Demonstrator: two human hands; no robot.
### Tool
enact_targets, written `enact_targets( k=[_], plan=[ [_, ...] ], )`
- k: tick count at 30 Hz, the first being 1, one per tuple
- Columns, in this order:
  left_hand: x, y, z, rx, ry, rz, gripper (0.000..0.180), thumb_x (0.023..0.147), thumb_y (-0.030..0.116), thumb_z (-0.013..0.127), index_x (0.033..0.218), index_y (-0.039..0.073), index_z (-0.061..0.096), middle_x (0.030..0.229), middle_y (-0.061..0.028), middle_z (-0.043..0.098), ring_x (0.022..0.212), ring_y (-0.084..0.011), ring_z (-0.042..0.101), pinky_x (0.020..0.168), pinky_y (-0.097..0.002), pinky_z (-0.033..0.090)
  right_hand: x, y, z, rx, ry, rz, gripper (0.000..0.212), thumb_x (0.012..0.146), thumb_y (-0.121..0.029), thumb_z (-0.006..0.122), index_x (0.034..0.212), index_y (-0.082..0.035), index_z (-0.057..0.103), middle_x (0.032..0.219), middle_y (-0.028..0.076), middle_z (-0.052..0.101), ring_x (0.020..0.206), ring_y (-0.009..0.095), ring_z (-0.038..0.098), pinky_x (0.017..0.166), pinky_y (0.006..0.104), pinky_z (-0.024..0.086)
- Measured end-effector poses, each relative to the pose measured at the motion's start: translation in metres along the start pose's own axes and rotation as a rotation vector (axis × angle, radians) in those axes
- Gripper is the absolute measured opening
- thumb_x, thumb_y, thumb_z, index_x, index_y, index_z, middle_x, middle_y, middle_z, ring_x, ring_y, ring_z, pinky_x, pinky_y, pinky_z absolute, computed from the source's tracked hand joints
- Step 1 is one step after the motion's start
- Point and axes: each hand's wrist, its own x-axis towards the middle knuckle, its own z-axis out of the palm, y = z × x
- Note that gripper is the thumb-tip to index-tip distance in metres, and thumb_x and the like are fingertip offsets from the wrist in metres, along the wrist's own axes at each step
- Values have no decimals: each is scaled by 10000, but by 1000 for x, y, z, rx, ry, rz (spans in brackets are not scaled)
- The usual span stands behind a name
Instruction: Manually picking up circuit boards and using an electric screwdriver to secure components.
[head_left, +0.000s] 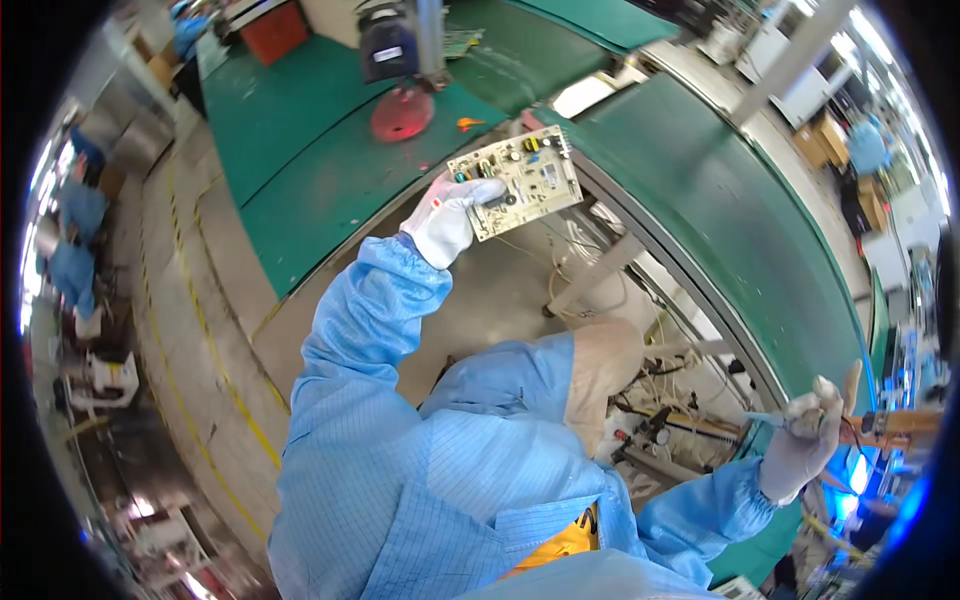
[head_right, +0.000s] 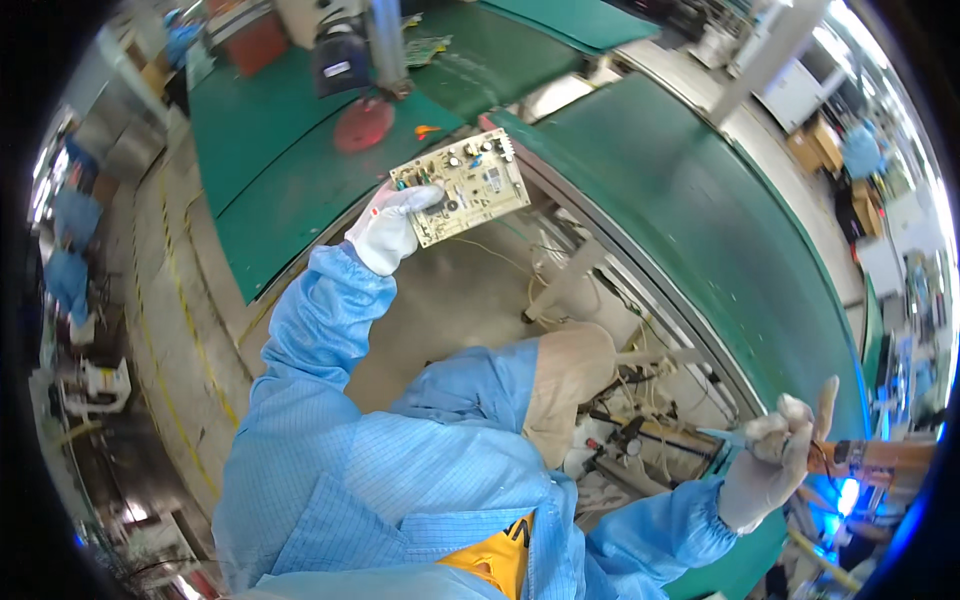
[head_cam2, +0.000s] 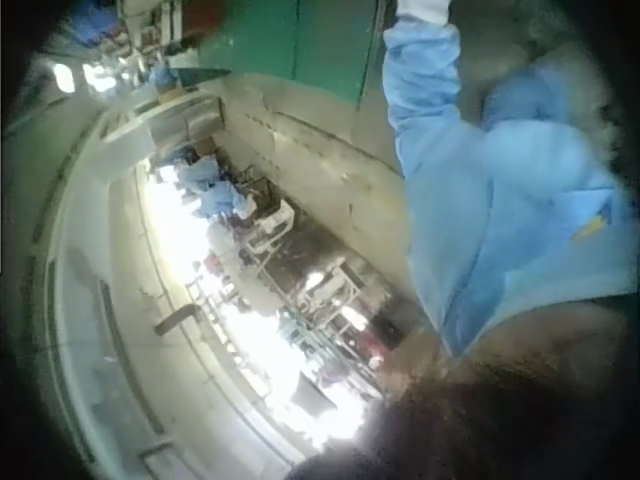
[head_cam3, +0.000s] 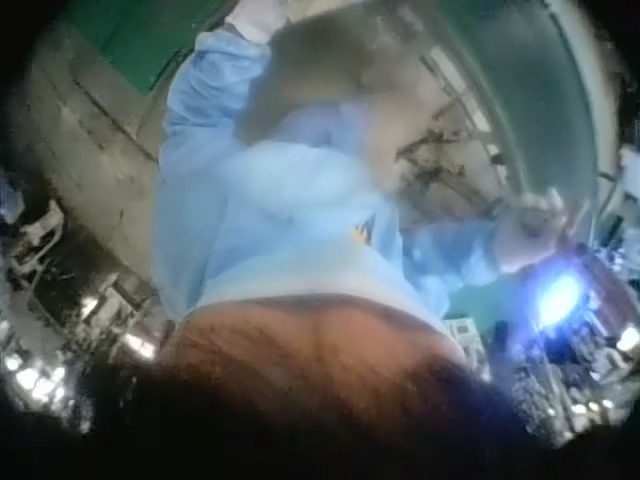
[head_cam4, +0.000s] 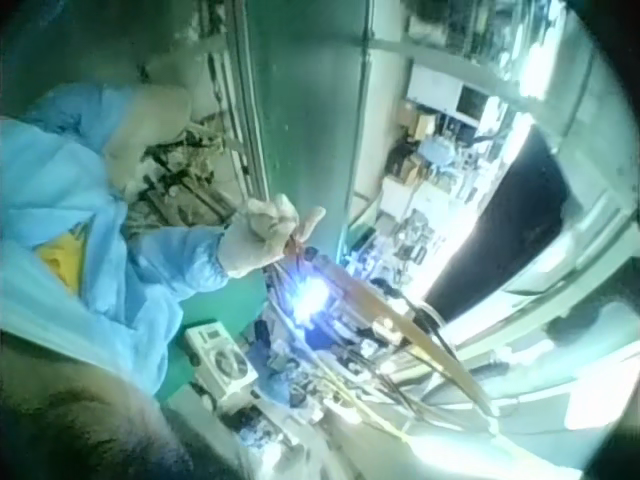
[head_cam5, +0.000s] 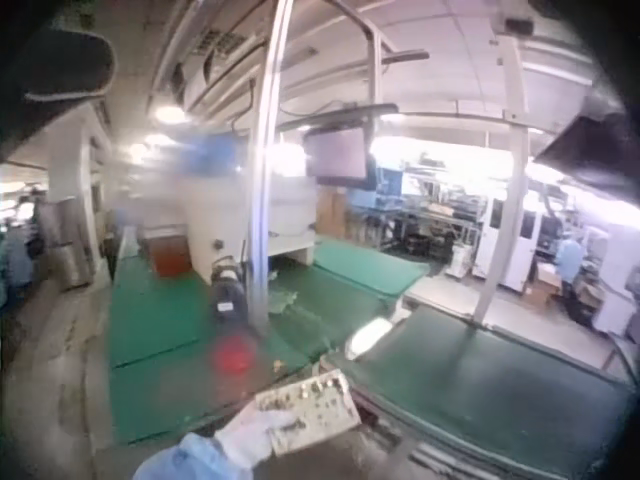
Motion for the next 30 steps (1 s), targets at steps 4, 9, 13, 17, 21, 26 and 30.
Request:
enact_targets(
  k=[4,9,13,17,21,26,30],
  plan=[
    [-9,33,-38,-50,244,66,341,841,100,632,1138,-52,562,1058,-134,650,932,-208,659,852,-301,535,12,9,33,-21,124,-62,444,939,-285,496,1250,31,516,913,36,578,645,79,424,563,196,332],
    [-14,56,-74,14,402,121,311,829,115,652,1079,-59,593,1011,-125,664,894,-202,667,822,-301,542,23,15,40,22,77,-112,481,960,-266,442,1357,5,425,891,36,541,630,71,370,546,188,302],
    [-9,62,-85,-4,391,142,303,839,135,650,1059,-67,602,1023,-129,657,901,-200,664,823,-297,538,21,18,58,-57,169,-186,462,993,-226,403,1371,36,365,806,37,475,578,67,343,463,184,280],
    [-12,73,-83,1,437,157,332,843,126,641,1097,-79,576,1037,-142,651,910,-217,662,830,-317,541,21,16,60,-51,146,-160,474,993,-237,408,1370,46,357,797,34,471,593,65,356,457,176,280],
    [-14,76,-85,-31,444,166,341,846,110,635,1124,-72,559,1051,-150,644,921,-235,658,843,-338,541,21,15,63,-18,161,-147,472,995,-249,407,1364,42,367,792,24,466,609,58,377,452,172,291],
    [-12,75,-88,-67,388,175,325,846,96,631,1125,-55,560,1059,-156,639,925,-242,656,847,-349,541,19,16,61,-35,177,-135,469,1000,-269,394,1352,41,387,791,11,463,608,54,379,450,175,293],
    [-8,75,-97,-90,433,162,285,847,89,624,1096,-40,577,1022,-145,647,912,-239,656,839,-357,545,19,19,50,-147,134,-189,465,1001,-272,383,1349,37,394,790,7,454,612,52,378,456,179,294]
  ],
)
